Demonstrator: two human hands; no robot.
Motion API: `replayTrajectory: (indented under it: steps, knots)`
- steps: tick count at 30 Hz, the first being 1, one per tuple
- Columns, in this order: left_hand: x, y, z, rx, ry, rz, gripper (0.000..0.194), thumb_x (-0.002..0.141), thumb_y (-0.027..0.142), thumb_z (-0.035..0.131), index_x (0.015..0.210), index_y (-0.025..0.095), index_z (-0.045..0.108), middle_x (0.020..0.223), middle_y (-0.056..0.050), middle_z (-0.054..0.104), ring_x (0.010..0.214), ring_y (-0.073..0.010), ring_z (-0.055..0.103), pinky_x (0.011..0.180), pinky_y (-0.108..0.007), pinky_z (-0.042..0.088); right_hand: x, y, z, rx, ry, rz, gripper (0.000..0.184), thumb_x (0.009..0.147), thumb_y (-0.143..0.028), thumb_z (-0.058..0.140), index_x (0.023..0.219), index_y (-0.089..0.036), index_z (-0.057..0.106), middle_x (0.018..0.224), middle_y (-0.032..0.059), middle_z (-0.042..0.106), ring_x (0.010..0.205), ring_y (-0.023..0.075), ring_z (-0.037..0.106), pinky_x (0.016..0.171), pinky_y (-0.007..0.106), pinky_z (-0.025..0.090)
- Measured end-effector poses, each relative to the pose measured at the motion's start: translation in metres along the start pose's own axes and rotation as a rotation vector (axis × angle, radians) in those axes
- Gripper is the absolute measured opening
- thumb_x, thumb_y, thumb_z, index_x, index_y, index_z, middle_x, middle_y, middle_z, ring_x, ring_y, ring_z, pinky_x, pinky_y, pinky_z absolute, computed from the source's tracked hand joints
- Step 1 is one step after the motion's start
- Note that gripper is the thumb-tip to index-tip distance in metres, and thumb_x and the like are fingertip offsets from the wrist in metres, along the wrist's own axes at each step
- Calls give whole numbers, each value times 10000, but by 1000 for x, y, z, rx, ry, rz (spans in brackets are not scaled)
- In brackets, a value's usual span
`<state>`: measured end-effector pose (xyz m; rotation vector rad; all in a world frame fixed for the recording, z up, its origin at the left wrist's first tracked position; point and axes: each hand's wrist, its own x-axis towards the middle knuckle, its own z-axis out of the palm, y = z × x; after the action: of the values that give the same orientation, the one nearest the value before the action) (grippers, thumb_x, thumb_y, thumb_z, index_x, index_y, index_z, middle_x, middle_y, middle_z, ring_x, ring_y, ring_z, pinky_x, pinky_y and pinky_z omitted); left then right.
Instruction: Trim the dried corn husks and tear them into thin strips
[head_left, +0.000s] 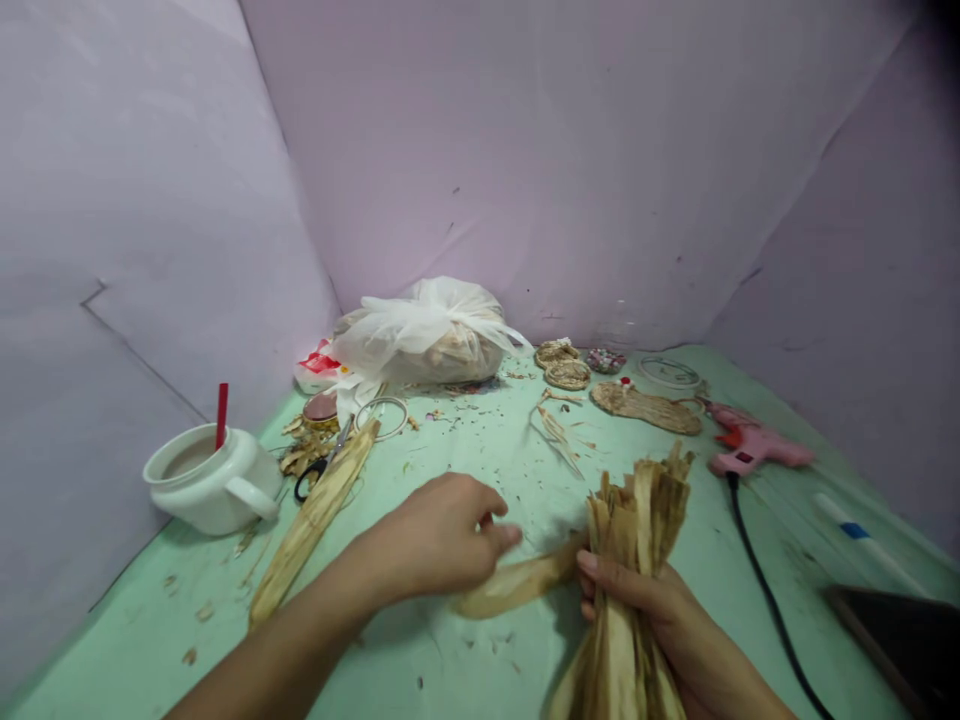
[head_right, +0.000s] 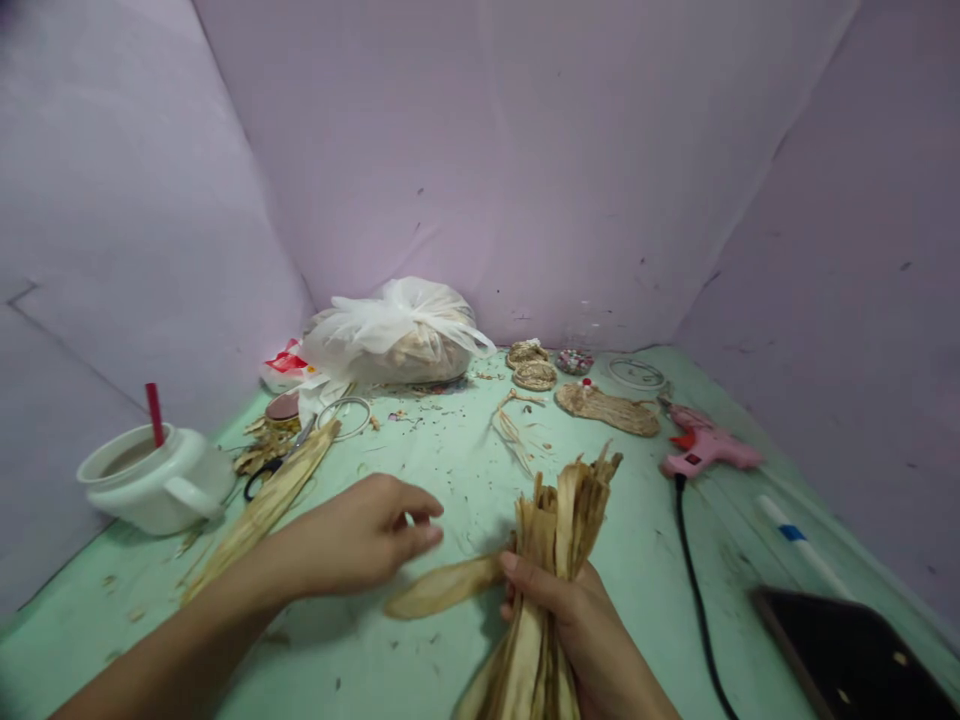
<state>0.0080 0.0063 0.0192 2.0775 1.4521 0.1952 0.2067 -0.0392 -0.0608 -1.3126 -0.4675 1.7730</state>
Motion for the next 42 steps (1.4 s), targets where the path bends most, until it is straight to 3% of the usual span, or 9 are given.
replayTrajectory:
  steps: [5, 8, 13, 20, 24, 26, 32, 37, 42]
  knots:
    - [25, -24, -19, 175, 612, -17, 611, 866, 493, 206, 1359, 138, 271, 1437, -137, 280, 1335, -270, 165, 1056, -457, 143, 0, 1, 2, -11, 14, -13, 299, 514, -298, 798, 646, -158, 568, 492, -30, 561, 435, 100, 525, 409, 203, 416]
    - [48, -48, -11, 278, 522, 93, 694, 868, 495, 196, 1415, 109, 12, 1499, -106, -38, 1354, -221, -95, 1080, -443, 16, 1, 0, 5, -34, 15, -19, 302, 519, -313, 791, 654, -156, 571, 483, -27, 559, 429, 98, 515, 402, 200, 406]
    - [75, -85, 32, 86, 224, 111, 670, 808, 509, 353, 1366, 144, 288, 1465, -113, 209, 1355, -235, 114, 1083, -456, 18, 1, -1, 6, -19, 33, -44, 319, 505, -301, 787, 690, -157, 571, 476, -38, 549, 422, 99, 510, 398, 203, 402]
    - [47, -55, -20, -475, 708, 55, 503, 818, 432, 354, 1207, 124, 441, 1244, -155, 505, 1067, -228, 542, 778, -328, 488, 0, 0, 5, -26, 17, -63, 279, 528, -274, 758, 656, -156, 540, 452, -43, 532, 397, 95, 490, 377, 201, 384]
    - [26, -25, -46, -811, 853, 24, 229, 692, 331, 558, 831, 152, 591, 751, -40, 617, 555, -116, 566, 460, -209, 427, 0, 0, 6, -21, 8, -92, 254, 539, -254, 745, 643, -151, 537, 458, -45, 532, 404, 89, 491, 390, 196, 390]
    - [20, -13, -39, -753, 765, -39, 176, 651, 286, 583, 766, 153, 595, 659, -9, 589, 499, -96, 520, 444, -200, 396, -1, -1, 7, -21, 20, -83, 247, 544, -245, 740, 649, -151, 537, 453, -46, 528, 403, 92, 491, 388, 199, 389]
    - [0, 30, 39, -10, 35, 37, 142, 713, 273, 502, 693, 186, 613, 646, -42, 607, 619, -186, 555, 578, -291, 397, -4, -9, 8, 17, 48, -118, 232, 523, -214, 731, 620, -149, 531, 430, -55, 505, 380, 85, 466, 372, 198, 368]
    - [-5, 32, 76, 315, 71, -3, 198, 718, 253, 482, 853, 168, 599, 809, -111, 629, 685, -246, 589, 582, -319, 385, -5, -13, 9, 5, 96, -116, 230, 514, -220, 728, 607, -148, 530, 410, -53, 494, 364, 84, 455, 359, 201, 355]
    - [18, 6, 65, -128, 89, -87, 159, 717, 263, 482, 616, 172, 566, 592, -33, 583, 577, -172, 531, 537, -260, 352, -5, -12, 9, 14, 109, -113, 236, 512, -217, 720, 618, -155, 519, 402, -56, 491, 357, 88, 456, 359, 206, 357]
